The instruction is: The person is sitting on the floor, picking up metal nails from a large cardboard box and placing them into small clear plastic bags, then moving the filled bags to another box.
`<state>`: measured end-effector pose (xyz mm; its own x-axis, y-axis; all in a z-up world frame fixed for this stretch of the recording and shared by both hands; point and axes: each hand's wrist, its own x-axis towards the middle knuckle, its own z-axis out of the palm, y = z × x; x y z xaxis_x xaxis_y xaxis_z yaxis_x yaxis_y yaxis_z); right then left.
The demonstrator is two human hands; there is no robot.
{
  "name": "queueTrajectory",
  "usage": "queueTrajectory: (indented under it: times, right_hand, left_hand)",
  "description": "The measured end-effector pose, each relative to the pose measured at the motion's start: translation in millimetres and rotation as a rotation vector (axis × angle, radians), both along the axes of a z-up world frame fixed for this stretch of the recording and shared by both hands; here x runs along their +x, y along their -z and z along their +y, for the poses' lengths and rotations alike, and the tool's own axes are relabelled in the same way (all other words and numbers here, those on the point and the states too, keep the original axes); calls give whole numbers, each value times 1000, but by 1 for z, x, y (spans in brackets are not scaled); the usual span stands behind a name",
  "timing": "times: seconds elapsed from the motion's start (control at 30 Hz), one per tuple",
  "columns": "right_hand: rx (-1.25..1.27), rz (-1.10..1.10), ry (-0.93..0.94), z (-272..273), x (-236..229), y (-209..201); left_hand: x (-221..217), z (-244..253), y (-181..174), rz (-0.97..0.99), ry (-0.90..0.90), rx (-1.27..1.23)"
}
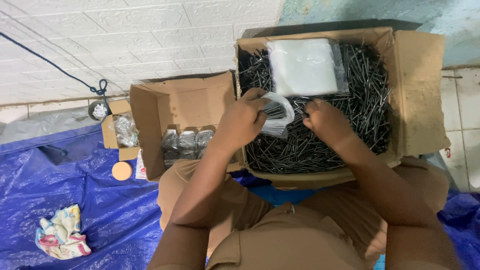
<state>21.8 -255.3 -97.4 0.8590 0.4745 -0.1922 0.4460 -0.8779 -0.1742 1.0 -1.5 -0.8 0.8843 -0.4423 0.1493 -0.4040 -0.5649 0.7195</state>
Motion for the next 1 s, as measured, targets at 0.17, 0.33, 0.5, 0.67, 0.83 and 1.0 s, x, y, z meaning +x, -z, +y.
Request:
queueTrajectory:
  times: [0.17,0.33,0.5,0.67,0.83,1.0]
  right_hand:
    - [152,272,163,5,-15,-60]
    - [276,460,327,4,-24,-82]
    - [145,359,358,10,-33,-110]
    - [-92,258,335,17,-31,-117]
    - [146,171,167,20,-19,-83]
    - [397,269,232,19,-17,-63]
  left_hand:
    - [0,2,-4,-2,2,-10]
    - [0,2,-3,-15,13,-17]
    - [0,2,-3,-36,-6,3]
    - [-4,-3,1,-68,-108,-10]
    - [1,2,-10,-23,9,3]
    - [1,3,-12,-31,13,0]
